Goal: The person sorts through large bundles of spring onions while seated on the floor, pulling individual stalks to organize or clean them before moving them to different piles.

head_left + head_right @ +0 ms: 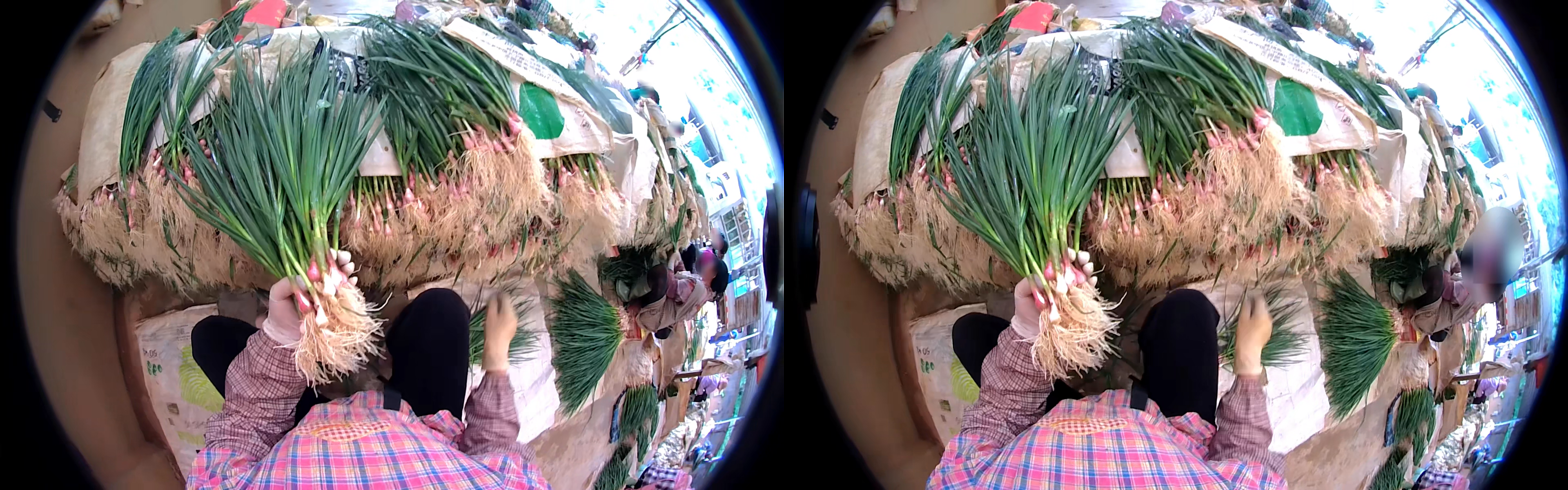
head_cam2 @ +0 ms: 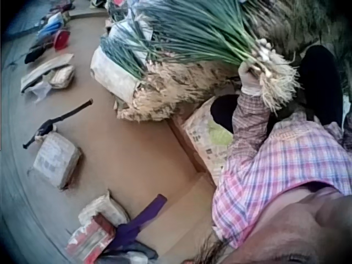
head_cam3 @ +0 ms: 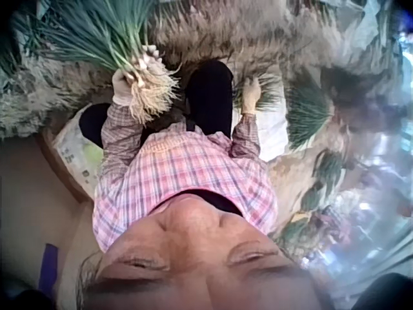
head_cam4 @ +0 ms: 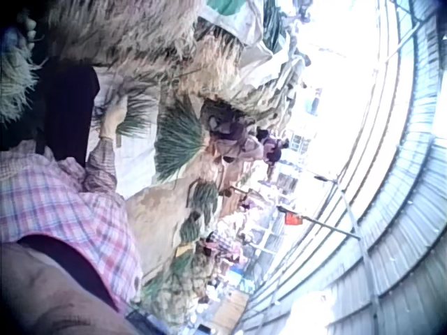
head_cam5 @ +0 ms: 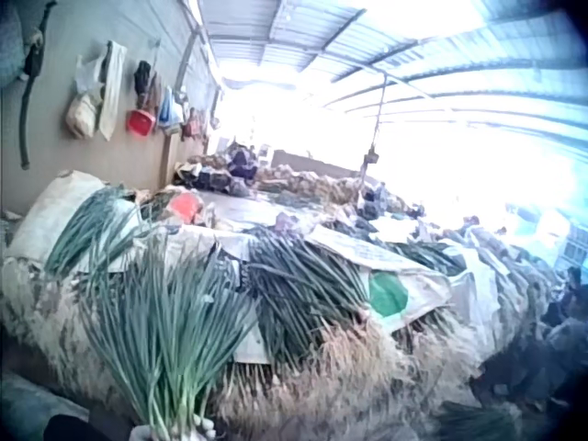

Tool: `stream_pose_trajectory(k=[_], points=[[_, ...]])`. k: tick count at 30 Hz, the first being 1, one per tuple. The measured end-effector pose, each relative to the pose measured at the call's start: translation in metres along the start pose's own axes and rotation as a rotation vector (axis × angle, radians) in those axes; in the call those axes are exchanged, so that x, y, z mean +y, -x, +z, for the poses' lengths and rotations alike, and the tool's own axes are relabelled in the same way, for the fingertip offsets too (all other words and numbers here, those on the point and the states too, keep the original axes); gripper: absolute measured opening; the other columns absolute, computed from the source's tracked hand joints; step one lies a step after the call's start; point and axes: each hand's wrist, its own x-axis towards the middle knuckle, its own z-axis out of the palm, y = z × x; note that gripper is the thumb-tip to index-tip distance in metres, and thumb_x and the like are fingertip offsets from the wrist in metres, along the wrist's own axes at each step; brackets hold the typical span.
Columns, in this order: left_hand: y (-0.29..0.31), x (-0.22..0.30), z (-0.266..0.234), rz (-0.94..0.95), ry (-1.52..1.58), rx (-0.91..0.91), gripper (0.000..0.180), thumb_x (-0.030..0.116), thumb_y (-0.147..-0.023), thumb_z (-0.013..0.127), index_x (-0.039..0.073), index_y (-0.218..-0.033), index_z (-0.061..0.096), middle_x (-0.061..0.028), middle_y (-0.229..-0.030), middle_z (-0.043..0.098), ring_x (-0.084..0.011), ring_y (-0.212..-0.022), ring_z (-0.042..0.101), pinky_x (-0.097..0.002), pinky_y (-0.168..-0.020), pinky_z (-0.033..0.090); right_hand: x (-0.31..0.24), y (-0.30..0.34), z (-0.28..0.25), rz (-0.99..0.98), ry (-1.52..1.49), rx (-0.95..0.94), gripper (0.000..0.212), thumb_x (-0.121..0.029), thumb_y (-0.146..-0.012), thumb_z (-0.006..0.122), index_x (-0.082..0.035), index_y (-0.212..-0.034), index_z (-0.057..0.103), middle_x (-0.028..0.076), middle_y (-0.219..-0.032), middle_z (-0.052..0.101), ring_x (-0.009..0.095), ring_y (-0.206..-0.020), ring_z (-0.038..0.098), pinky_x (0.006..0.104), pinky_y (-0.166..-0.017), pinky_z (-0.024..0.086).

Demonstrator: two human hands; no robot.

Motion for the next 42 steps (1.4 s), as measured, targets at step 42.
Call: stream_pose_trajectory(k=[42], points=[[-0.003,-0.016,-0.024,-0.180,-0.082,0.155,0.046,0.011,-0.075,0.054,-0.005,-0.118,0.050,-0.0188,-0.112,0.057,-0.0275,-0.104,0.056,-0.0386,-0.090,0.047,-0.240,-0.044,0.074,0.145,-1.266,-0.582,0.030,-0.017,-0.086,0.064,-0.002,-0.110,0.055,0.004,-0.094,0.064,0.007,-0.064,0.055,0.0168,-0.053,0.041]])
